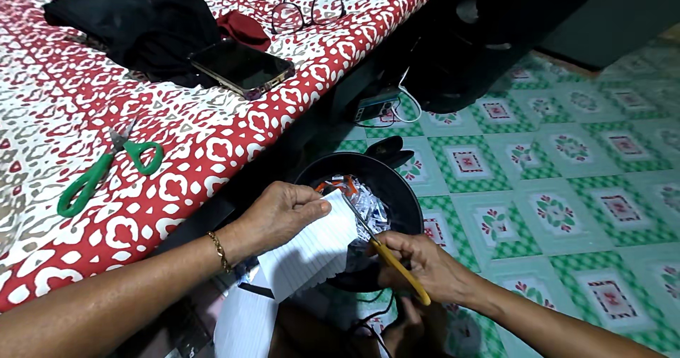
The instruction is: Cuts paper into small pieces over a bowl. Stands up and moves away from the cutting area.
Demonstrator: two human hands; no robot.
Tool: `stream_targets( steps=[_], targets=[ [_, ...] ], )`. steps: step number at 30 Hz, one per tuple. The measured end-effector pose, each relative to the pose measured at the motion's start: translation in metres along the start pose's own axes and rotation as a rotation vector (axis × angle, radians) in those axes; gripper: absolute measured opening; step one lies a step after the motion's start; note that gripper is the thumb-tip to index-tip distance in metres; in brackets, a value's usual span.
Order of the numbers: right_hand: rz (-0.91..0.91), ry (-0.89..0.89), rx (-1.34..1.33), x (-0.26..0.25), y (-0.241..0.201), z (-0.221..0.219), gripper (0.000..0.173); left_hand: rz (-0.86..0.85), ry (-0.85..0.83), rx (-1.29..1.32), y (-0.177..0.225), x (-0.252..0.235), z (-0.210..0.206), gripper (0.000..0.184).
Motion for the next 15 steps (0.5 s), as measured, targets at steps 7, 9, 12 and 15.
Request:
stream_targets(
  steps=[7, 9, 12, 15],
  targets=[
    [-0.014, 0.012, 0.006, -0.0005, -0.0007, 0.0002, 0.029, -0.010, -0.024, 0.003, -0.0004, 0.0006, -0.0019, 0.018],
    [-0.022, 0.015, 0.012, -0.0003, -0.0004, -0.0002, 0.028, -0.008, -0.032, 0.002, 0.0000, 0.0008, -0.0023, 0.018],
    [-0.010, 0.021, 0.018, 0.0009, -0.0014, -0.0005, 0.031, -0.021, -0.023, -0.003, -0.0004, 0.0002, -0.0018, 0.020],
    [0.005, 0.012, 0.029, 0.0008, -0.0021, -0.0007, 0.033, -0.014, -0.009, 0.004, -0.0009, -0.0001, -0.0006, 0.020]
  ],
)
Point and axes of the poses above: each hand's wrist, its own x-axis away from the middle knuckle, its own z-axis out of the back of the hand, y = z × x, the point moved 8 cm from there along -x, towards the middle knuckle, and after that the axes turned 4 degrees about y, right-handed, at the moved point
